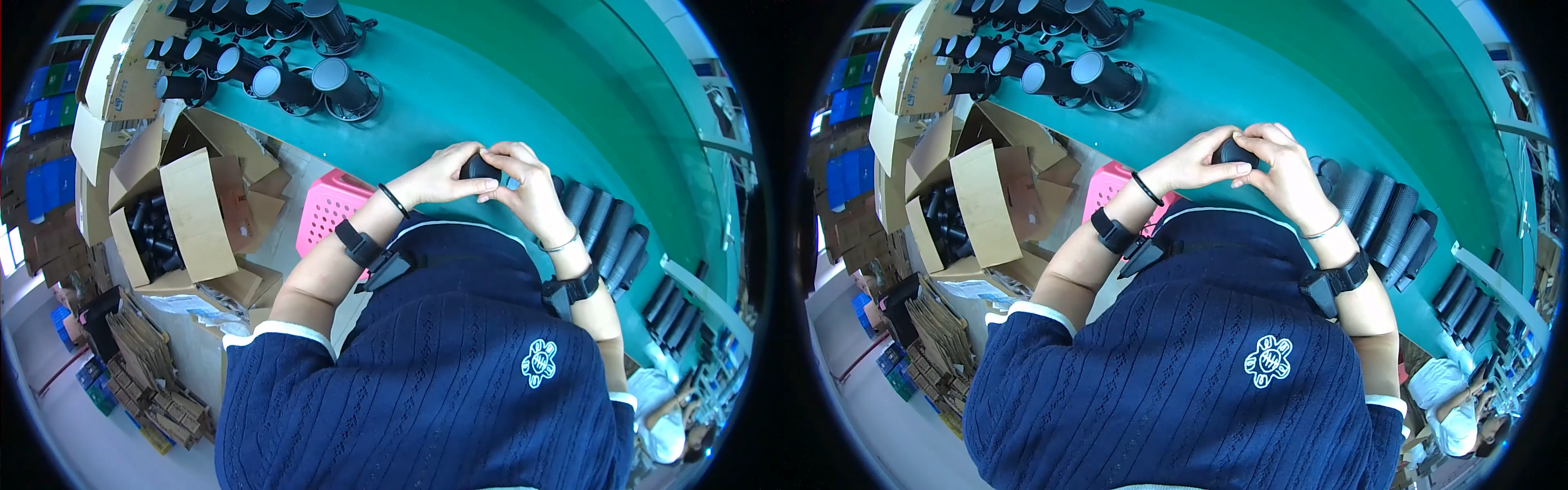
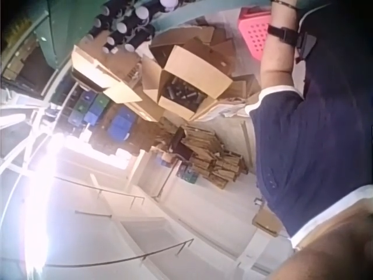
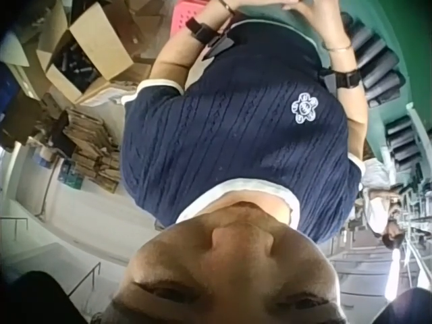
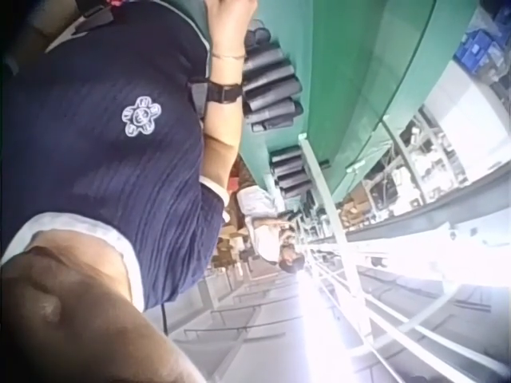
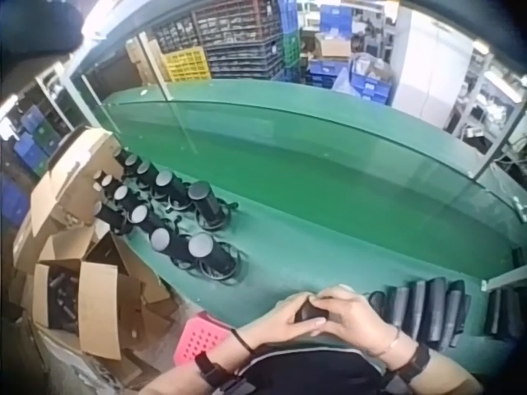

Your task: The person removes newspaper from a box, takes out black cylinders, and places them on a conveyor belt. They then pick up the cylinders and small black caps, fit a cap onto the end of each, and set the capped cylinders back onto the belt.

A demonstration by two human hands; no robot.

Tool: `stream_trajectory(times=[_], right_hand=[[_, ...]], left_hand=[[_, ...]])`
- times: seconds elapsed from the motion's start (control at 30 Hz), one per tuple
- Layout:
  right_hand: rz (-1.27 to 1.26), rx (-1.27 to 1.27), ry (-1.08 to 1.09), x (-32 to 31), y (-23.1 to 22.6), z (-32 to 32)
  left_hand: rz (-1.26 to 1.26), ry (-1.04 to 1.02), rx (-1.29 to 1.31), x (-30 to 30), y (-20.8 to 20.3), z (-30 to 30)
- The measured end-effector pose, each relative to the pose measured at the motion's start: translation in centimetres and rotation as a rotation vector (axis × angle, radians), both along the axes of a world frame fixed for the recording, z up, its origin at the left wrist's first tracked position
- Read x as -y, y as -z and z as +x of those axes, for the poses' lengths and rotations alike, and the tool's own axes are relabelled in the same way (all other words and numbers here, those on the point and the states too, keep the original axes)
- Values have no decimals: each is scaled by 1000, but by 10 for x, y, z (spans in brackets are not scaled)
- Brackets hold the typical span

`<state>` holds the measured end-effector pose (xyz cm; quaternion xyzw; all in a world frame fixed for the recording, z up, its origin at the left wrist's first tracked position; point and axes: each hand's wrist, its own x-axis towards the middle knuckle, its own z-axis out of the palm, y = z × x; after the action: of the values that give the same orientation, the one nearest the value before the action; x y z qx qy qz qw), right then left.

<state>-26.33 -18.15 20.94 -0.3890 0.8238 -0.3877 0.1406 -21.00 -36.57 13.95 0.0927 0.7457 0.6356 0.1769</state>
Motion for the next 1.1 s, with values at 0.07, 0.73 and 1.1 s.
stream_trajectory(times=[0.07,0.73,1.1], right_hand=[[-69,67,-5,0,4,0],[-237,781,102,0,29,-7],[-84,257,-106,2,-3,-6]], left_hand=[[15,-17,-8,2,0,3],[45,-121,78,6,-5,13],[-116,-156,-100,2,-6,21]])
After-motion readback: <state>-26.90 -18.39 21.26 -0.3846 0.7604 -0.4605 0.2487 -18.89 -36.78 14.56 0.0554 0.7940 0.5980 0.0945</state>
